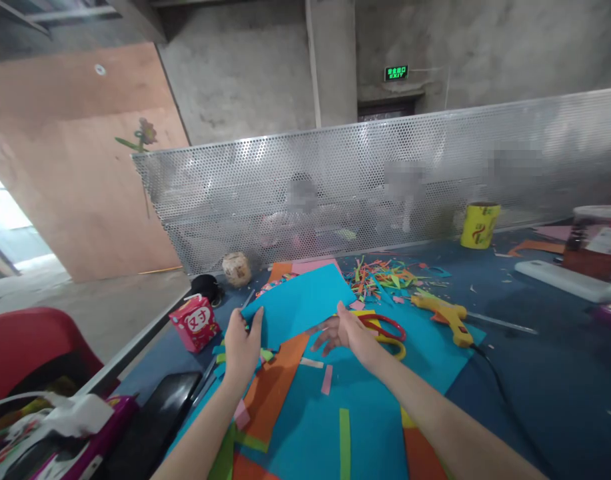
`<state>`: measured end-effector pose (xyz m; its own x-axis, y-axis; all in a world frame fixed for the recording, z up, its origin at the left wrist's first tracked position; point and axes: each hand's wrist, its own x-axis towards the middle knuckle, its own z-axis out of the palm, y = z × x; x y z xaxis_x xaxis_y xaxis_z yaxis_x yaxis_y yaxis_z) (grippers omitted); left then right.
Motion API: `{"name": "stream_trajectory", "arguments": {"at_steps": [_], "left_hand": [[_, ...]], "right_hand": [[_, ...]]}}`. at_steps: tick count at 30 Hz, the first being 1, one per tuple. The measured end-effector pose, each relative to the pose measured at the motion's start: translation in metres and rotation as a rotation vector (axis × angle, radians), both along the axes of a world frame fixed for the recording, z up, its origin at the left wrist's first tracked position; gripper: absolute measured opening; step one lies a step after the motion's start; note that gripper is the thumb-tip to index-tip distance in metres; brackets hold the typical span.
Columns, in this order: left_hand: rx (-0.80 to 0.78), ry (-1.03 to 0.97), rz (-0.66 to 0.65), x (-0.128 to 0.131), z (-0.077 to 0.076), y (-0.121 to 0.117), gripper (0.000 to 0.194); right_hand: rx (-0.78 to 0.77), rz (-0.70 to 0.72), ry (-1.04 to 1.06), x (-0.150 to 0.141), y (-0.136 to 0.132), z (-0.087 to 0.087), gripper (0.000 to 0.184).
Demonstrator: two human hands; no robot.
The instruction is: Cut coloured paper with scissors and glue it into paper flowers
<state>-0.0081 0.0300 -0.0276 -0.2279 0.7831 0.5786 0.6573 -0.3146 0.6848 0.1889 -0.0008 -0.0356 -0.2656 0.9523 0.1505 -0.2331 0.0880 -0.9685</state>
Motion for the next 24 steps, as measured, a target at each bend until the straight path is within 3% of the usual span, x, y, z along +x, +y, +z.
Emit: {"name": "stream_trajectory", "arguments": {"at_steps": [4,9,14,18,24], "left_hand": [[-0.116,-0.196,-0.127,0.005,-0.003,-0.004,0.029],[-0.157,-0.361,-0.295,0.005,-0.011,0.000,0.032],[-0.420,-0.507,-0.500,0.006,-0.018,0.003,0.030],[-0.443,-0.572,-0.458,0.006,-0.018,0.004,0.038],[-0.417,-0.753,-0.344,0.000,-0.015,0.006,0.038]], "right_hand": [[0.039,-0.267,-0.155,0.001,0.003,-0.007,0.041],[0.044,-0.344,-0.217,0.007,0.012,-0.012,0.043],[0.087,-0.422,-0.249,0.014,0.015,-0.011,0.045],[0.158,-0.488,-0.301,0.023,0.014,-0.009,0.036],[0.362,-0.625,-0.855,0.031,0.013,-0.014,0.022]]}}
